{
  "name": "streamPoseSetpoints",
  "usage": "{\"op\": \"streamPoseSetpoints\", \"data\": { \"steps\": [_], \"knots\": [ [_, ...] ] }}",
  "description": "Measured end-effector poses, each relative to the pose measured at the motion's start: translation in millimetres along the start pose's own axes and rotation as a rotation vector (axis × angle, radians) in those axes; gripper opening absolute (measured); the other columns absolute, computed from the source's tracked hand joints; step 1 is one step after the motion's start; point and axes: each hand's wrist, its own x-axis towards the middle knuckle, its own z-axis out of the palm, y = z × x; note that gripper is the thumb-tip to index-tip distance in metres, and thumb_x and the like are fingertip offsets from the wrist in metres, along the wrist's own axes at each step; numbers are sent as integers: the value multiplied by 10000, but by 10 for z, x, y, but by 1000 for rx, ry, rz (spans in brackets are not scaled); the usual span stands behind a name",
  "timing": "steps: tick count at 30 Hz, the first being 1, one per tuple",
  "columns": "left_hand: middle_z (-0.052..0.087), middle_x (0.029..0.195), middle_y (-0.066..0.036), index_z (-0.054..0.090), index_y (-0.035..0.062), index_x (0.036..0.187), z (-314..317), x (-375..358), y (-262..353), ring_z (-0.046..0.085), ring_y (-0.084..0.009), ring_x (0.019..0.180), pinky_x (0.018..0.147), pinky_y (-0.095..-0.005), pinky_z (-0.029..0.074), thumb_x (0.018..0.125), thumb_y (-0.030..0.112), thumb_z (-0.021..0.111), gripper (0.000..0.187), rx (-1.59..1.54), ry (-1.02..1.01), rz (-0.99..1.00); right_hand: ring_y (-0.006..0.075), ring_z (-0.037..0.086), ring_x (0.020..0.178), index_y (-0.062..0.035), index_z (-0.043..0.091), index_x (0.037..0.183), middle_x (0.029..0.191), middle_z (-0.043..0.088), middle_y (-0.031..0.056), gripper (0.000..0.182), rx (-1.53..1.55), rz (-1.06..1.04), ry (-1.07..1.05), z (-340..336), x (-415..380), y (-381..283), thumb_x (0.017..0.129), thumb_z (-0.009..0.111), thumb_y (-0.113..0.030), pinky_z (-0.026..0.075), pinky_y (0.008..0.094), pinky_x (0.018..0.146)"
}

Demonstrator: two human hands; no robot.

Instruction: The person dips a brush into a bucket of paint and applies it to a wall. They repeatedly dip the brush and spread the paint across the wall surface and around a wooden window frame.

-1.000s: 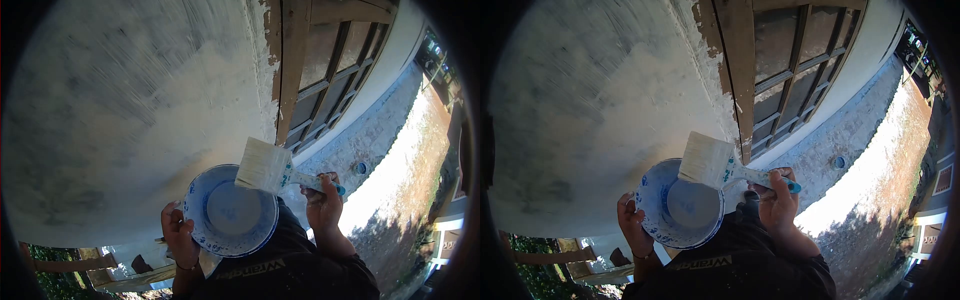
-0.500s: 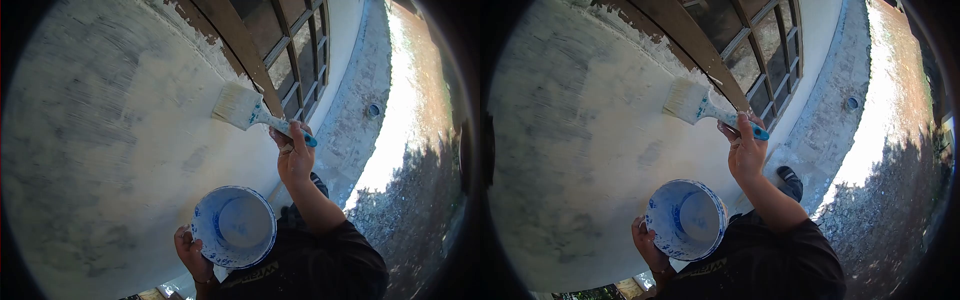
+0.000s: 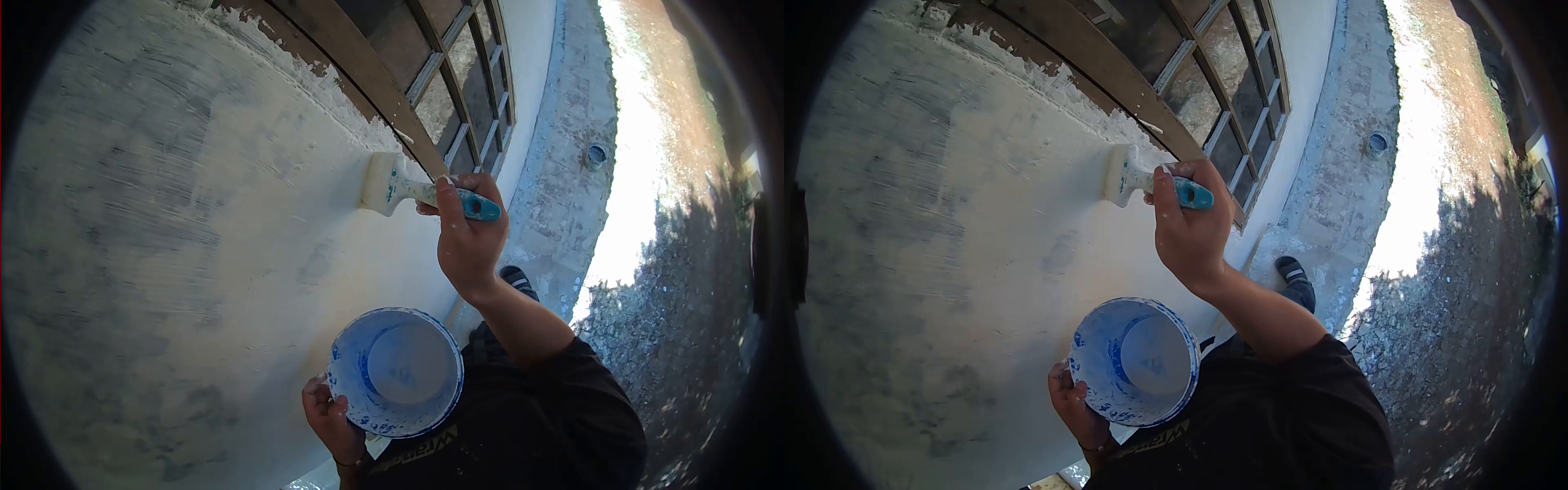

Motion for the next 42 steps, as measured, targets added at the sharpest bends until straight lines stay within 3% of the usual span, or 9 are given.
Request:
{"op": "streamPoseSetpoints", "data": {
  "steps": [4,7,9,16,24,30,33,35,42],
  "knots": [
    [514,889,-88,438,-12,1089,-53,8,-29,530,-150,795,706,-249,432,698,87,551,418,-9,-28,-12,122,596,573,23,478,799,679,570,95,139,62,-20,-6,388,258,-407,817,564,-84,464,228,479],
    [541,971,-127,438,-12,1091,-51,12,-31,565,-187,858,742,-272,458,698,112,559,430,-6,-39,-7,250,646,640,36,480,829,740,578,145,126,204,-53,-68,483,414,-670,831,551,-68,574,294,555],
    [544,959,-124,440,-10,1089,-32,8,-40,567,-186,852,736,-269,459,698,112,558,426,-15,-31,3,257,647,649,34,477,842,735,574,146,128,296,-104,-68,456,423,-698,835,550,-72,577,305,567],
    [555,931,-129,432,-23,1094,-43,84,-84,569,-189,840,734,-274,452,702,95,535,422,-33,-67,24,246,636,727,-5,466,845,780,557,115,108,496,18,-10,132,176,-53,859,533,-89,580,349,639],
    [557,958,-139,427,-31,1099,-52,82,-125,568,-193,845,754,-280,441,713,90,508,413,-33,-62,50,168,617,647,-6,439,807,747,540,85,139,127,184,83,-426,-11,268,868,518,-102,567,276,607],
    [562,913,-111,446,-18,1086,-72,79,-170,568,-170,810,720,-264,445,722,104,553,399,-55,-58,106,146,577,555,15,455,728,603,524,92,183,-150,-31,-40,310,312,-111,787,574,-111,435,286,476],
    [453,761,-25,450,-1,1067,16,101,-151,460,-90,669,624,-198,386,658,-15,503,412,-184,-14,54,152,571,529,14,471,739,571,521,90,151,-194,-101,-77,624,516,-511,773,561,-102,436,298,480],
    [450,753,-22,453,5,1066,-47,115,-186,463,-86,651,603,-192,387,662,-16,516,410,-131,-24,56,161,605,600,5,473,779,697,546,111,129,-45,-41,-95,801,570,-808,802,555,-91,557,269,566],
    [432,742,-14,456,10,1066,28,110,-97,466,-81,652,607,-193,387,663,-21,538,413,-229,-45,52,268,639,614,36,439,805,721,573,185,137,413,-104,-69,730,667,-963,805,539,-59,575,327,591]
  ]
}}
